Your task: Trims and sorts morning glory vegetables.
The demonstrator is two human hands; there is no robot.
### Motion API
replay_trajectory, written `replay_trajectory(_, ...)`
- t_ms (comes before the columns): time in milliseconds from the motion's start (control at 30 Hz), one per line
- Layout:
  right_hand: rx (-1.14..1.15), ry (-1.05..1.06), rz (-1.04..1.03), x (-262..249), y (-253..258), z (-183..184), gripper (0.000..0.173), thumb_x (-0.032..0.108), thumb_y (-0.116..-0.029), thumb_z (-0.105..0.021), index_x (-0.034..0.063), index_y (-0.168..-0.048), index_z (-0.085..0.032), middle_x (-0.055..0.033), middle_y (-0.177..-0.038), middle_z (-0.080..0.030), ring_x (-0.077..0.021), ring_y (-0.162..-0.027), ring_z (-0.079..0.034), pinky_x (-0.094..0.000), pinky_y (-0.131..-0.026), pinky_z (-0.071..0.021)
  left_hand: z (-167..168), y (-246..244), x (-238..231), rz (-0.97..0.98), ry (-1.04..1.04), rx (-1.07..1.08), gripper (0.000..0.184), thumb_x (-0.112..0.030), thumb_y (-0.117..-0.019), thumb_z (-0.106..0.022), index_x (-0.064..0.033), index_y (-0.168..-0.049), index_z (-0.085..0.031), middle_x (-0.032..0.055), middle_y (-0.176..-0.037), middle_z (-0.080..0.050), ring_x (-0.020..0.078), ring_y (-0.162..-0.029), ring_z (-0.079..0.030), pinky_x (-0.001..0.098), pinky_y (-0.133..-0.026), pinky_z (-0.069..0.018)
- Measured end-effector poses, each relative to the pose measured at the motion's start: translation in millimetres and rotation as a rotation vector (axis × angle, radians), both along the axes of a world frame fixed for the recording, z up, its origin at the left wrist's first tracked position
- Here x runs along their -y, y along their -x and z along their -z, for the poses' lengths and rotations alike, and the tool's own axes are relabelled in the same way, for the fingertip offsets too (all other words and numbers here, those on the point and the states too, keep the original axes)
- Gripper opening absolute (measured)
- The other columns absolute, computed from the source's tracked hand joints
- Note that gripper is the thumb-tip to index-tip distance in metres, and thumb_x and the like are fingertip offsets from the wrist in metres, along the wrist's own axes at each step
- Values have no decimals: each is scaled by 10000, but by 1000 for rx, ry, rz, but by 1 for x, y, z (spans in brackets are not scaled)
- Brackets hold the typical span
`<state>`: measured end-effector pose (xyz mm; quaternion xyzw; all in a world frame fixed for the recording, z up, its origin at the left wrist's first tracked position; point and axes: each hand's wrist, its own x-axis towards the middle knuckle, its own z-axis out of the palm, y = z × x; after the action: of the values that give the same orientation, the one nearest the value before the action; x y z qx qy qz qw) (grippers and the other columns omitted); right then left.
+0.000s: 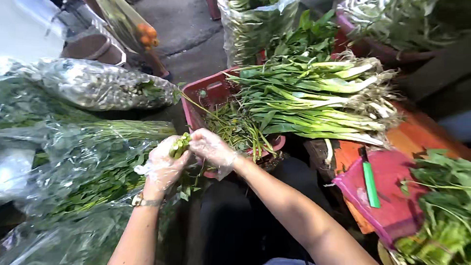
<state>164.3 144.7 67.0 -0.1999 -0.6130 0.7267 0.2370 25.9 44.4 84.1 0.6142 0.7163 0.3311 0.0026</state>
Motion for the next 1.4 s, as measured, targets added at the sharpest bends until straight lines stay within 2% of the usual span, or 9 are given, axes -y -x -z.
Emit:
replay_trajectory(233, 160, -394, -42, -20, -14, 2, 209, 206, -955, -704, 19, -1019, -772, -140, -1188, -671, -204, -1125, -616, -402, -978, -495, -6, 6, 11, -20, 159, -39, 338, -191, -899, -680, 89, -1090, -686, 288, -1035, -695, 445, -976, -679, 631, -880, -507)
replay_trajectory(333, -62, -20, 145, -29, -27, -10, 148, 0, -975, -575, -94, -1032, -674, -104, -1012, -680, -115, -943, -632, -285, -885, -524, -14, 3, 3, -38, 237, -17, 322, -162, -911, -687, 89, -1112, -677, 312, -1072, -679, 490, -1018, -657, 676, -902, -476)
replay_trajectory(500, -560, 706, 2, -28, -42, -17, 430, 248, -1065, -295, 182, -785, -615, 46, -641, -615, -136, -700, -664, -410, -857, -575, -20, 0, -1, -86, 317, 51, 322, -228, -978, -672, 70, -1097, -695, 282, -1039, -691, 435, -1004, -668, 620, -915, -489)
replay_trajectory(600, -545, 609, -101, -20, -47, -13, 388, 40, -926, -385, 193, -1156, -657, -4, -958, -714, -131, -702, -665, -343, -714, -611, -23, -6, -5, -90, 362, 171, 346, -282, -993, -665, 31, -1138, -701, 241, -1058, -696, 386, -1020, -666, 604, -925, -488)
replay_trajectory(700, -281, 279, -124, -24, -46, -8, 722, -72, -919, -413, 220, -1573, -320, -14, -1266, -674, -67, -629, -634, -236, -563, -575, -17, -5, -6, -100, 298, 256, 392, -298, -971, -702, -67, -1282, -638, 171, -1092, -705, 318, -1007, -683, 588, -900, -520)
replay_trajectory(833, 0, -58, 16, -16, -34, -23, 611, 20, -903, -661, 95, -1460, -419, -84, -1238, -624, -145, -733, -675, -320, -611, -610, -23, -10, -11, -137, 411, 229, 741, -297, -942, -736, -175, -1562, -348, 142, -1017, -730, 330, -911, -711, 596, -840, -543)
replay_trajectory(1033, 16, -328, -33, -18, -5, -20, 146, 37, -888, -748, 13, -1027, -710, -69, -1024, -690, -91, -808, -668, -274, -735, -600, -32, -17, -19, -99, 512, 287, 947, -195, -830, -837, -187, -1592, -273, 150, -1188, -705, 360, -1063, -687, 613, -932, -514)
replay_trajectory(1267, 89, -130, 43, -32, -16, -30, 182, 22, -944, -681, 27, -1119, -634, -47, -915, -707, -82, -591, -621, -250, -545, -566, -27, 3, -9, 5, 713, 235, 357, -392, -1023, -612, -81, -1195, -648, 168, -1015, -675, 331, -968, -650, 587, -861, -488)
replay_trajectory(1400, 36, 52, 85, -12, -7, -29, 690, -90, -830, -724, 104, -1363, -332, -94, -978, -637, -159, -631, -644, -320, -563, -592, -29, 0, -14, -72, 595, 251, 277, -277, -1026, -623, -59, -1197, -619, 190, -1015, -670, 358, -967, -653, 592, -851, -491)
